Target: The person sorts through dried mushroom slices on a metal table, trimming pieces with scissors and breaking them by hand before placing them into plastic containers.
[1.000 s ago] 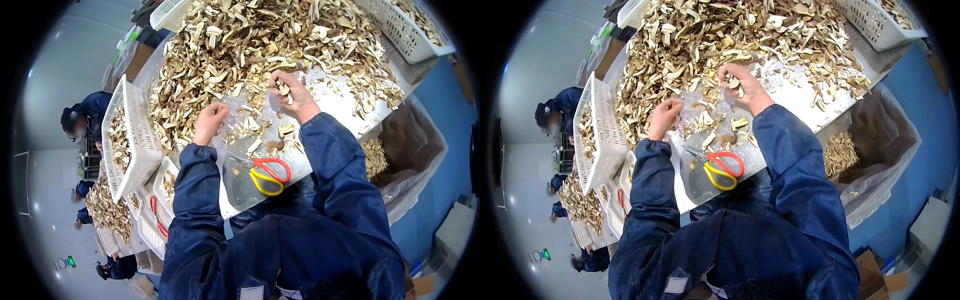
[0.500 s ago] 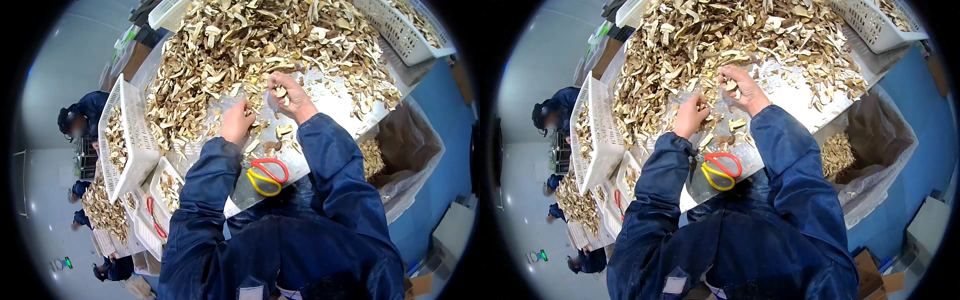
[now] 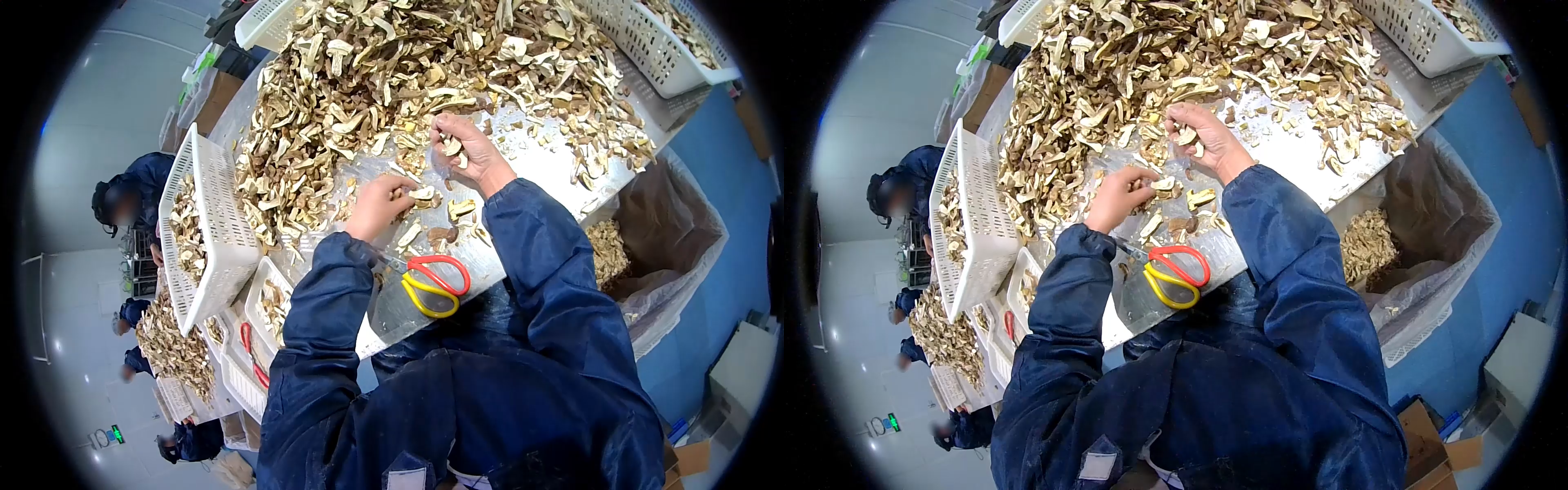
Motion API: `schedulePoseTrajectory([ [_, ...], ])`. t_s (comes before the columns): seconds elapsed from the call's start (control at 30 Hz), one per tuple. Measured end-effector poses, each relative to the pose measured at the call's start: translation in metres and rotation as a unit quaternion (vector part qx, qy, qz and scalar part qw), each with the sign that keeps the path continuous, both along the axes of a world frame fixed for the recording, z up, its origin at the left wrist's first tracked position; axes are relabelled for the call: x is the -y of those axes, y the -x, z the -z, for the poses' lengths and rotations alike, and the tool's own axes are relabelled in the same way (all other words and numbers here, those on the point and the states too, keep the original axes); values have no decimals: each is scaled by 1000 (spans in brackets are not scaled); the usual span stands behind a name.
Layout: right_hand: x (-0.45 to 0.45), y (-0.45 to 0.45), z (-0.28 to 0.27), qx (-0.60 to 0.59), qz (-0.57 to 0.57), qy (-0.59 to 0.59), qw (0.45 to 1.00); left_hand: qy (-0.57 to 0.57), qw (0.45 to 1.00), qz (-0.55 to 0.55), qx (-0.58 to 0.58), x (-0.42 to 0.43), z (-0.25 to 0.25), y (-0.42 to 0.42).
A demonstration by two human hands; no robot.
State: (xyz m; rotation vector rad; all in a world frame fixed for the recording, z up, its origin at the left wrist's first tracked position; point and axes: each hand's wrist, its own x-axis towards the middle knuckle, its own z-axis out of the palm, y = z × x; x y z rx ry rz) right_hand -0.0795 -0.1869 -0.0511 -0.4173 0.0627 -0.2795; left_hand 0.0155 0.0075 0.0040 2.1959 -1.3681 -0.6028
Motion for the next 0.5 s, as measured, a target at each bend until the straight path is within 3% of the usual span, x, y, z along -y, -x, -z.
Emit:
schedulePoseTrajectory([
  [0.17, -3, 1, -5, -16, -3, 28, 999, 45, 995, 51, 68, 4, 16, -4],
  [0.23, -5, 1, -6, -43, -16, 92, 995, 25, 985, -67, -158, 3, 10, -7],
  [0.3, -7, -2, -8, -67, -40, 152, 985, 64, 930, -139, -334, 2, 1, -7],
  [0.4, -19, 2, -18, -153, -67, 251, 954, 71, 929, -195, -305, 5, -5, -15],
  [0.5, -25, 1, -19, -132, -72, 299, 942, 69, 950, -183, -243, 11, -15, -9],
])
